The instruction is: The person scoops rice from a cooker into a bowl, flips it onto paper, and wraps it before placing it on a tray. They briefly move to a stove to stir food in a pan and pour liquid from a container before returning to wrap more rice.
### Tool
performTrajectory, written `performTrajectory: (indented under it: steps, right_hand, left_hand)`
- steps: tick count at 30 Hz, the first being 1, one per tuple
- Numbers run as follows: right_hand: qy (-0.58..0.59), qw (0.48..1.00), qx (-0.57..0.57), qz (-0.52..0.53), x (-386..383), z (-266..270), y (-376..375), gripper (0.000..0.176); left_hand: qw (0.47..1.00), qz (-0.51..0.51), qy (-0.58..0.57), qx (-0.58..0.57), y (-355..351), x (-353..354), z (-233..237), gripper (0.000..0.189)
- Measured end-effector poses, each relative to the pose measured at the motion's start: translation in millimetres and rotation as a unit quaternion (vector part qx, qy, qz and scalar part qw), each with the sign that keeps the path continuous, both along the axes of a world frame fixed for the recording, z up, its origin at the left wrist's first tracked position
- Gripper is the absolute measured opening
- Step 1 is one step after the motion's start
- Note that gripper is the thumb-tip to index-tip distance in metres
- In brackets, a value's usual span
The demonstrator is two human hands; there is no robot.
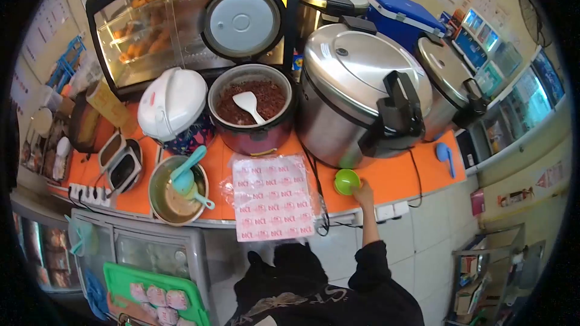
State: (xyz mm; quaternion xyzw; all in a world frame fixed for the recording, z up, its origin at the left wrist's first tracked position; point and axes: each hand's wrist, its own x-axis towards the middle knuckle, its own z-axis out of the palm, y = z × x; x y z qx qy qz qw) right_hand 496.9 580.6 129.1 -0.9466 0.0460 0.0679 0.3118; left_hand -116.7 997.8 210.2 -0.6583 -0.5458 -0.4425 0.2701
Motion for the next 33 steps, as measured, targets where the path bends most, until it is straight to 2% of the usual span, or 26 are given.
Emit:
performTrajectory:
  steps: [2,3,4,5,6,7,8,9,10,11,12,13,14,15,16,18,20,21,23,24,25,26,28,31,33]
  right_hand:
    - [-0.104,0.981,-0.112,0.121,17,-86,-11,0.051]
    - [-0.071,0.991,-0.002,0.115,4,-91,2,0.049]
    - [-0.032,0.988,0.097,0.114,-12,-70,7,0.047]
    - [0.003,0.958,0.211,0.196,-45,2,47,0.045]
    - [0.052,0.941,0.215,0.256,-68,40,75,0.043]
    - [0.099,0.919,0.218,0.314,-83,68,101,0.041]
    - [0.065,0.870,0.236,0.428,-90,91,128,0.040]
    - [0.026,0.807,0.250,0.534,-87,111,154,0.039]
    - [0.098,0.802,0.195,0.555,-73,136,176,0.036]
    - [0.174,0.791,0.137,0.570,-52,158,200,0.035]
    - [0.043,0.801,0.167,0.573,-26,170,227,0.031]
    - [-0.030,0.838,0.144,0.525,-4,185,262,0.030]
    - [-0.145,0.857,0.090,0.487,13,191,295,0.026]
    - [-0.184,0.858,-0.047,0.478,34,178,329,0.030]
    - [-0.148,0.846,-0.245,0.450,49,173,363,0.032]
    - [-0.042,0.840,-0.354,0.409,76,133,404,0.029]
    - [-0.076,0.841,-0.360,0.396,84,116,408,0.024]
    - [-0.089,0.835,-0.373,0.394,87,110,402,0.022]
    - [-0.115,0.807,-0.407,0.412,80,159,389,0.020]
    - [-0.155,0.812,-0.385,0.411,84,177,378,0.018]
    - [-0.153,0.805,-0.428,0.381,78,208,377,0.013]
    - [-0.187,0.802,-0.450,0.346,79,223,376,0.013]
    - [-0.217,0.762,-0.496,0.354,100,213,374,0.012]
    - [-0.293,0.637,-0.517,0.492,127,159,379,0.017]
    - [-0.270,0.664,-0.482,0.503,132,165,376,0.020]
  left_hand:
    - [0.978,-0.186,-0.021,-0.089,-24,116,28,0.025]
    - [0.934,-0.318,-0.024,-0.162,-57,193,48,0.031]
    - [0.865,-0.432,-0.040,-0.251,-91,271,68,0.038]
    - [0.757,-0.528,-0.101,-0.370,-114,308,42,0.050]
    - [0.674,-0.567,0.015,-0.473,-136,342,59,0.072]
    - [0.634,-0.603,-0.029,-0.483,-158,366,34,0.085]
    - [0.626,-0.610,-0.066,-0.482,-169,385,24,0.095]
    - [0.599,-0.613,-0.214,-0.470,-172,395,3,0.097]
    - [0.555,-0.604,-0.354,-0.449,-167,401,-12,0.100]
    - [0.560,-0.592,-0.370,-0.446,-150,404,-1,0.100]
    - [0.564,-0.575,-0.388,-0.448,-131,408,23,0.100]
    - [0.565,-0.555,-0.409,-0.453,-115,412,39,0.100]
    - [0.581,-0.553,-0.380,-0.460,-101,416,42,0.100]
    - [0.595,-0.553,-0.348,-0.468,-87,420,42,0.100]
    - [0.607,-0.555,-0.316,-0.473,-76,424,39,0.100]
    - [0.587,-0.578,-0.315,-0.472,-64,433,31,0.103]
    - [0.562,-0.596,-0.349,-0.455,-56,444,22,0.102]
    - [0.527,-0.586,-0.392,-0.475,-52,446,19,0.101]
    - [0.493,-0.594,-0.375,-0.513,-40,446,15,0.100]
    - [0.478,-0.602,-0.361,-0.528,-30,445,13,0.099]
    - [0.439,-0.613,-0.371,-0.542,-23,446,11,0.096]
    - [0.460,-0.623,-0.350,-0.527,-17,448,15,0.095]
    - [0.503,-0.644,-0.299,-0.493,-5,450,25,0.094]
    - [0.472,-0.658,-0.265,-0.524,-4,460,12,0.093]
    - [0.448,-0.670,-0.278,-0.522,-15,468,1,0.095]
